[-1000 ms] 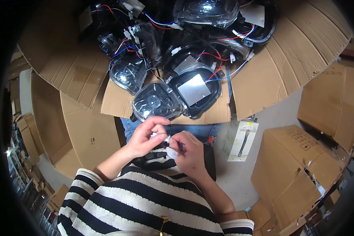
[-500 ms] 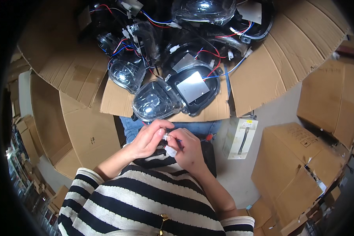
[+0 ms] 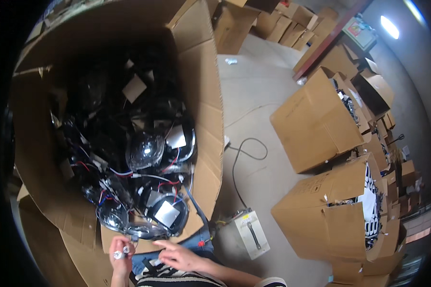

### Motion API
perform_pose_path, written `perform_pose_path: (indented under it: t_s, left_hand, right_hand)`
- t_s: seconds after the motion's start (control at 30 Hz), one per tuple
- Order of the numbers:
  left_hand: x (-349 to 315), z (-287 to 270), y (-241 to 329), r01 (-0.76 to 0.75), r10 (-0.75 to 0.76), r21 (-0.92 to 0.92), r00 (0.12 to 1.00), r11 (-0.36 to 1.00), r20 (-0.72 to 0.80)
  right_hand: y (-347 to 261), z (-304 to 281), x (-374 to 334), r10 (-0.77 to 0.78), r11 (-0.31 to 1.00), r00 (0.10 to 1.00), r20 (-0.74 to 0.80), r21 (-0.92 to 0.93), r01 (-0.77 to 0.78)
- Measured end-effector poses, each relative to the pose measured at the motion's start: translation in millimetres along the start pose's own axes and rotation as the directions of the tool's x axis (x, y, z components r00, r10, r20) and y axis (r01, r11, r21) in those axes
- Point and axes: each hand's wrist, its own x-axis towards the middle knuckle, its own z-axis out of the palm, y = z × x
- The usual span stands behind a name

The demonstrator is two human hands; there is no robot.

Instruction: The person sits on the floor in a warehouse and assembles electronic components by connecting white plastic wire connectors. They repeatedly pick up black plastic housings with wires from a large cardboard box, align the connectors, and snap them together before placing the assembled units back into the box.

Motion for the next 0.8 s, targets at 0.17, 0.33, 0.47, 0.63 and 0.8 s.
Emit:
perform_pose_path:
  t_s: [0.17,0.33,0.47,0.63,0.8]
  left_hand:
    - [5,45,48,-0.014,0.087,-0.212,0.936,0.977,0.340]
    - [22,88,44,0.314,-0.121,-0.343,0.868,0.886,0.481]
    - [51,106,36,-0.271,0.292,-0.112,0.861,0.956,0.416]
    - [78,60,10,-0.258,0.114,0.397,0.929,0.881,0.351]
    - [113,10,-49,-0.115,-0.097,0.702,0.962,0.703,0.255]
  right_hand:
    - [-49,7,27,-0.147,0.987,0.983,-0.108,0.044,0.153]
    - [-55,-10,-4,0.178,0.930,0.982,0.066,0.316,-0.189]
    - [-99,-61,-42,0.191,0.979,0.906,-0.378,0.135,-0.150]
    - [-72,-104,-110,0.233,0.969,0.620,-0.749,0.121,-0.217]
    - [57,-119,-172,0.445,0.805,0.342,-0.827,0.203,-0.557]
